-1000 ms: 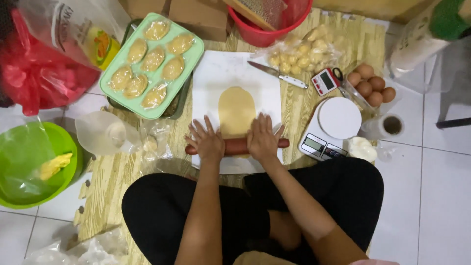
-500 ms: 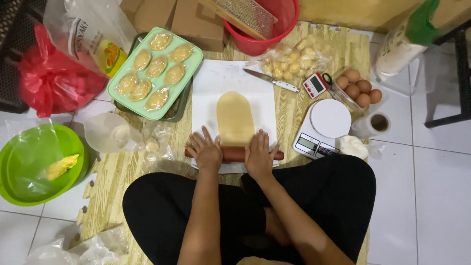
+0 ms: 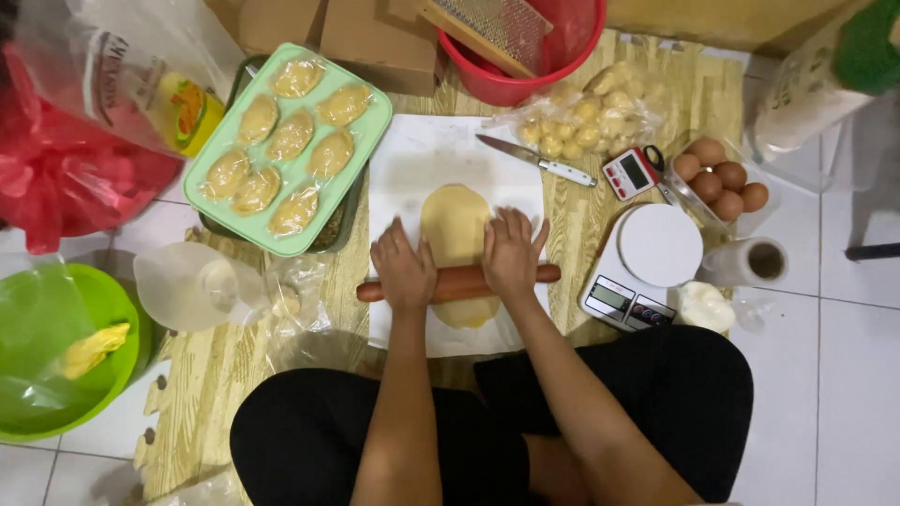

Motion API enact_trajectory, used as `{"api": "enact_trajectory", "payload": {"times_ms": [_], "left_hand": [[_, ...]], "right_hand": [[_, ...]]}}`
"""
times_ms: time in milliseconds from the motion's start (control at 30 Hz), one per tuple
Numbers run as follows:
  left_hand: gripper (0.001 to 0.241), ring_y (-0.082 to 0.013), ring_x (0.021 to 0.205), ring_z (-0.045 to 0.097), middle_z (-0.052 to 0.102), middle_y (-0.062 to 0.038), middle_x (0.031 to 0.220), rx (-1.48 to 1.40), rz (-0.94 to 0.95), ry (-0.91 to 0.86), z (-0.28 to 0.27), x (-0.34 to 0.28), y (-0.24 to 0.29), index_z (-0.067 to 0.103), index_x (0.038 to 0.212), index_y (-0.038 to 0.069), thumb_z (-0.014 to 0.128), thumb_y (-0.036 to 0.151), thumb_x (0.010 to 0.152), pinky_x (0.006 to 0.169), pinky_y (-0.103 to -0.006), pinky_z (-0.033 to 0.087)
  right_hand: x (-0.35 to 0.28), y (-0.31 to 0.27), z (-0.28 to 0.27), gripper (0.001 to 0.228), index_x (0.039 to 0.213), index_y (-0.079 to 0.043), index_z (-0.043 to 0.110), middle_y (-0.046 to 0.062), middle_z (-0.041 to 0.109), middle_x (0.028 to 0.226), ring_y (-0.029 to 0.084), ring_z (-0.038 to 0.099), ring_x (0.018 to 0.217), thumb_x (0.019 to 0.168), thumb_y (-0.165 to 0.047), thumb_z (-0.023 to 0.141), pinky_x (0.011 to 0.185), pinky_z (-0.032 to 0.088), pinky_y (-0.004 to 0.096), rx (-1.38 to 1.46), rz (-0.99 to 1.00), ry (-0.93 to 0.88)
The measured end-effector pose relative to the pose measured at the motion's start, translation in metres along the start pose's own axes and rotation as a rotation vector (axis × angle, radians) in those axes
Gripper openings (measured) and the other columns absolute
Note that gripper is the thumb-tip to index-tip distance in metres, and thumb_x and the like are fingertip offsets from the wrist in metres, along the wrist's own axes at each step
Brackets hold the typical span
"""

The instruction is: The person is portioning dough by cutting it, weighing it on a scale, and then rolling each piece flat with a rolling pin.

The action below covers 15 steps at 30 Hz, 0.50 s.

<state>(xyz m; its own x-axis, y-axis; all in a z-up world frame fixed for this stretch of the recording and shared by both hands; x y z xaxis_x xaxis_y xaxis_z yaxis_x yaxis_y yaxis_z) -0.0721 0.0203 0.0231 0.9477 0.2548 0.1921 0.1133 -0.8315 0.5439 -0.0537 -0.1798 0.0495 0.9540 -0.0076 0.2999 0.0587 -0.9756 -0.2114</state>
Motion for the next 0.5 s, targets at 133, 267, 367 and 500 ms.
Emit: {"api": "enact_trajectory", "payload": {"times_ms": [133,267,367,500], "left_hand": [[0.05,-0.0331,0.124,0.058,0.061,-0.019,0.123,0.062,0.047,0.062,0.002,0.03,0.015,0.047,0.144,-0.001,0.045,0.033,0.107,0.115,-0.0526,0.035],[0.049,-0.0319,0.124,0.057,0.06,-0.018,0.121,0.155,0.059,0.094,0.014,0.052,0.016,0.046,0.142,-0.001,0.044,0.034,0.108,0.117,-0.0536,0.03],[0.053,-0.0329,0.131,0.051,0.057,-0.019,0.127,0.228,-0.007,0.041,0.019,0.057,0.011,0.044,0.145,-0.002,0.042,0.037,0.108,0.119,-0.0559,0.025],[0.065,-0.0371,0.152,0.024,0.038,-0.023,0.155,0.3,-0.226,-0.308,0.028,0.042,0.001,0.023,0.159,0.001,0.028,0.045,0.111,0.124,-0.0611,0.007]], "right_hand": [[0.039,-0.014,-0.004,0.035,0.099,-0.011,0.072,0.005,0.07,0.121,0.025,0.057,0.128,0.111,-0.033,0.048,0.116,0.02,0.066,-0.003,-0.069,0.089],[0.059,-0.024,0.003,0.032,0.095,-0.009,0.071,0.007,0.072,0.114,0.025,0.061,0.124,0.109,-0.032,0.053,0.116,0.02,0.066,-0.04,-0.185,0.194],[0.063,-0.027,0.003,0.033,0.095,-0.009,0.072,0.008,0.072,0.112,0.025,0.061,0.123,0.11,-0.032,0.052,0.117,0.02,0.065,-0.04,-0.196,0.199],[0.052,-0.014,0.0,0.031,0.111,-0.007,0.066,0.012,0.066,0.127,0.029,0.053,0.131,0.111,-0.031,0.047,0.114,0.024,0.063,0.027,-0.033,-0.001]]}}
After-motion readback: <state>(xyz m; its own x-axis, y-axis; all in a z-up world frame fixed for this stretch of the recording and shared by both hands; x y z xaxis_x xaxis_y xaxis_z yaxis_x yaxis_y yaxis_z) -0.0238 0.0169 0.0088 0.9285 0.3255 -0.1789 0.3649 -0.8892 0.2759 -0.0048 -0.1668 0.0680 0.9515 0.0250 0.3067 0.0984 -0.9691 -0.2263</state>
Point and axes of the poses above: each hand's wrist, its own x-axis towards the middle knuckle, its own z-axis out of the palm, y = z × x, the point moved 10 cm from there along x, towards the middle knuckle
